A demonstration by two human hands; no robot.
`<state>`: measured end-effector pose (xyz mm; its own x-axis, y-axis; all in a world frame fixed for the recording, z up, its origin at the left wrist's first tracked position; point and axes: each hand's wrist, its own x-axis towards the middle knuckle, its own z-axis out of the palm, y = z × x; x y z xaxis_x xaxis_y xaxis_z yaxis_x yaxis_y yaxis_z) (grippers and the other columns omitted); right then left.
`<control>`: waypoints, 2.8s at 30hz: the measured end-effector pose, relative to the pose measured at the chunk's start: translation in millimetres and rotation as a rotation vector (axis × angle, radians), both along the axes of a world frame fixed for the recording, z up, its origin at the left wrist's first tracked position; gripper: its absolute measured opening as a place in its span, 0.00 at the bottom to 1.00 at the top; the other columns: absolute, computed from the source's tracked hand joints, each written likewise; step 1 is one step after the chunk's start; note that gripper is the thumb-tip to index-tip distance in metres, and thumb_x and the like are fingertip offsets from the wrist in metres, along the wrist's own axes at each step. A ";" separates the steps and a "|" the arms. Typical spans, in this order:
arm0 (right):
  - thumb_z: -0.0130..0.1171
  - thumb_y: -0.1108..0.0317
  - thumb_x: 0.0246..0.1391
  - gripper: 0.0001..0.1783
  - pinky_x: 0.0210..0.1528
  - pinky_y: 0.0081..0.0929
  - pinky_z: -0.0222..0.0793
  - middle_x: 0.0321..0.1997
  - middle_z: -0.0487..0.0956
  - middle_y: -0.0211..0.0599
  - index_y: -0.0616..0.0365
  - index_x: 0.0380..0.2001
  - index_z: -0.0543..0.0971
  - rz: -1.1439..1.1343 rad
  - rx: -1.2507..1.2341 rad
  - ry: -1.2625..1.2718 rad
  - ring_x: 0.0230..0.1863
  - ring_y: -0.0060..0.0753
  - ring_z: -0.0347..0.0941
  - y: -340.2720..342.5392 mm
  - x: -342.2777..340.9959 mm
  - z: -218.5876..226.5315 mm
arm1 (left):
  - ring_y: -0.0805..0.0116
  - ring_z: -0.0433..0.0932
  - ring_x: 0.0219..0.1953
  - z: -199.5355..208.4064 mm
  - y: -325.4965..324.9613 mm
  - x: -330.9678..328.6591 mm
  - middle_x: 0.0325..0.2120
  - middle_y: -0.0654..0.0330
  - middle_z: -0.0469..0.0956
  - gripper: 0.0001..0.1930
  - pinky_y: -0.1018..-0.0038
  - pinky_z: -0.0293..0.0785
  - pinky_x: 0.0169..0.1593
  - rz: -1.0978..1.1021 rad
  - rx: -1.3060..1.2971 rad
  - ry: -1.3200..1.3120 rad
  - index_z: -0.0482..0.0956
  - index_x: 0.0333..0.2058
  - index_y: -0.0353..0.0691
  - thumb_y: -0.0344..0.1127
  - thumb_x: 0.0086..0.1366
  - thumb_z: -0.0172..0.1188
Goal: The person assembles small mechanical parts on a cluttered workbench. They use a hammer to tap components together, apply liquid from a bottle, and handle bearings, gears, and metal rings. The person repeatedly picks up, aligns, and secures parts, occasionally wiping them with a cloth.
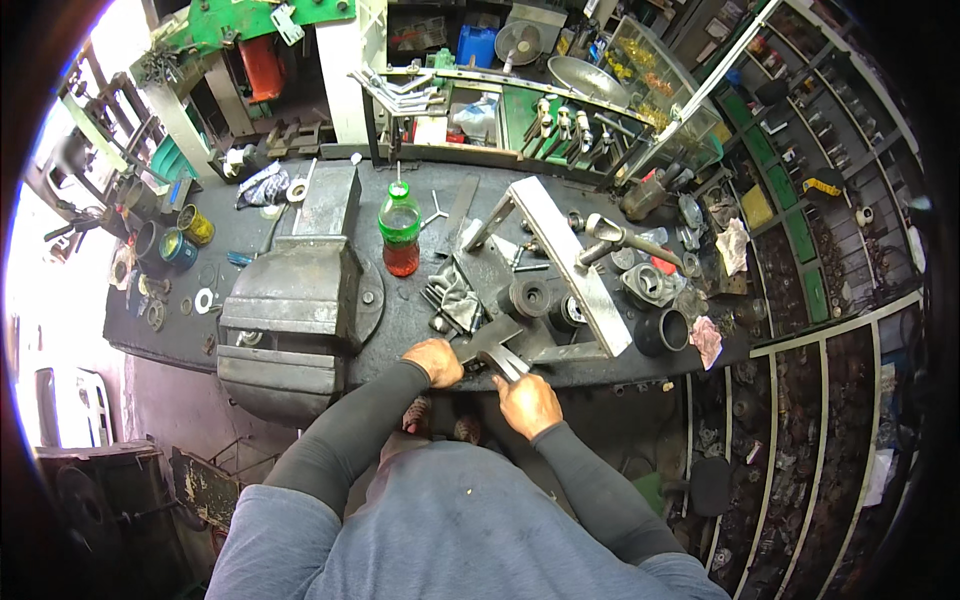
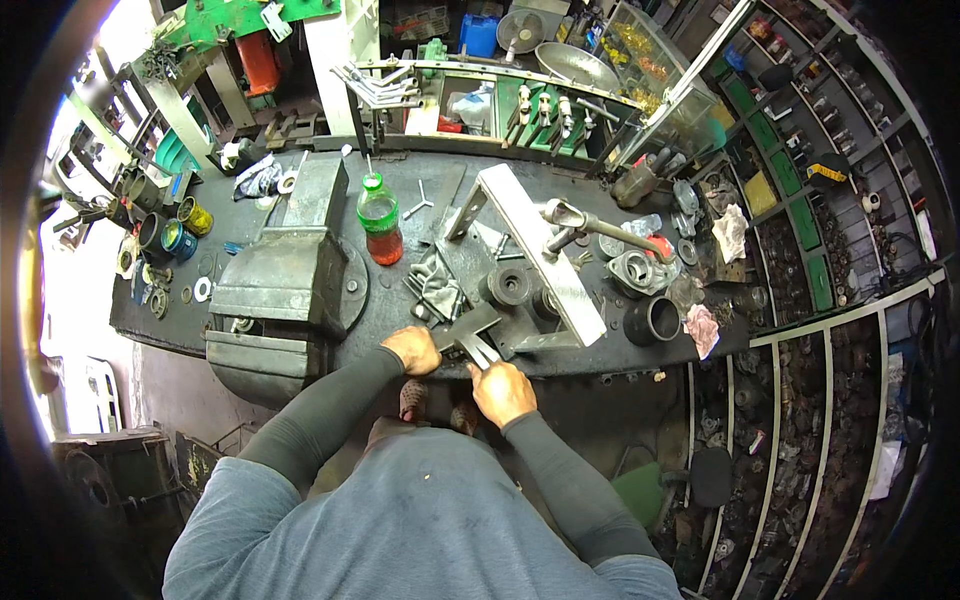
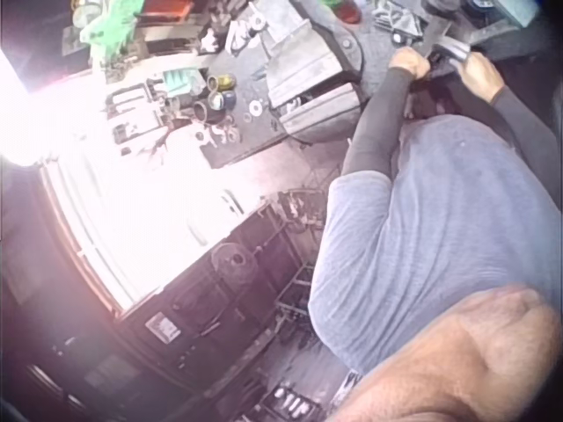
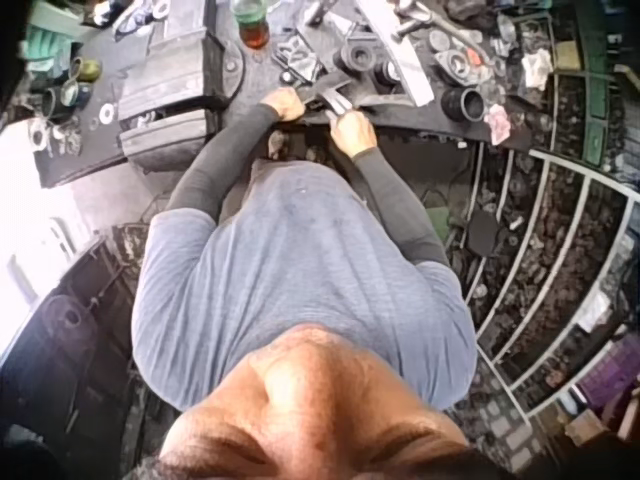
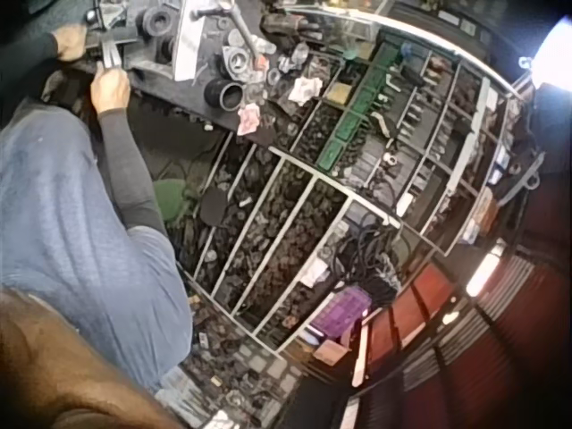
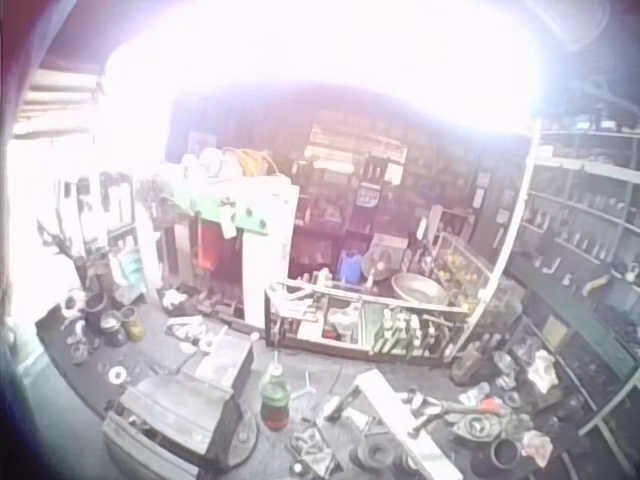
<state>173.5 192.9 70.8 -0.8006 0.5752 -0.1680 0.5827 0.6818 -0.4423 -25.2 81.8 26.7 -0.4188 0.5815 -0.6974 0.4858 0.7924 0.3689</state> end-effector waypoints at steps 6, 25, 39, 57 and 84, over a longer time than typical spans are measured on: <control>0.65 0.59 0.70 0.19 0.50 0.52 0.80 0.47 0.86 0.64 0.65 0.53 0.84 -0.024 -0.112 0.229 0.50 0.70 0.83 8.9 26.2 -2.0 | 0.38 0.82 0.63 -13.8 -21.5 6.1 0.58 0.31 0.82 0.33 0.54 0.78 0.68 0.101 0.131 0.066 0.80 0.60 0.24 0.47 0.65 0.60; 0.70 0.50 0.65 0.30 0.39 0.61 0.78 0.28 0.83 0.70 0.73 0.26 0.85 -0.321 -0.054 0.067 0.35 0.75 0.83 12.6 195.4 -102.2 | 0.34 0.81 0.61 -39.0 -95.2 9.4 0.56 0.28 0.80 0.42 0.52 0.78 0.66 0.619 0.214 0.425 0.71 0.61 0.22 0.46 0.57 0.78; 0.67 0.76 0.61 0.27 0.59 0.56 0.76 0.53 0.84 0.69 0.69 0.63 0.76 -0.486 -0.016 0.250 0.55 0.74 0.81 87.1 170.9 -84.9 | 0.43 0.76 0.63 -31.7 -90.6 47.4 0.58 0.46 0.77 0.38 0.50 0.75 0.65 0.276 0.269 0.731 0.76 0.66 0.39 0.47 0.59 0.77; 0.66 0.70 0.63 0.21 0.57 0.50 0.75 0.49 0.79 0.54 0.63 0.57 0.81 -0.363 0.409 0.238 0.52 0.59 0.78 135.3 80.5 -86.7 | 0.50 0.87 0.47 -58.3 -14.8 -107.5 0.42 0.49 0.87 0.14 0.55 0.87 0.50 -0.034 0.328 0.911 0.86 0.40 0.37 0.36 0.76 0.51; 0.85 0.62 0.44 0.41 0.64 0.45 0.78 0.59 0.82 0.53 0.64 0.60 0.79 -0.159 -0.270 0.632 0.60 0.57 0.81 2.7 -1.6 -102.5 | 0.50 0.90 0.43 0.3 -8.6 -35.6 0.42 0.45 0.90 0.13 0.61 0.84 0.52 0.540 0.744 0.538 0.91 0.46 0.36 0.35 0.66 0.74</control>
<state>171.9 195.6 -31.7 -0.7017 0.6969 0.1481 0.2417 0.4285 -0.8706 -60.8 73.3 27.0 -0.8960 0.4301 0.1106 0.3805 0.6153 0.6904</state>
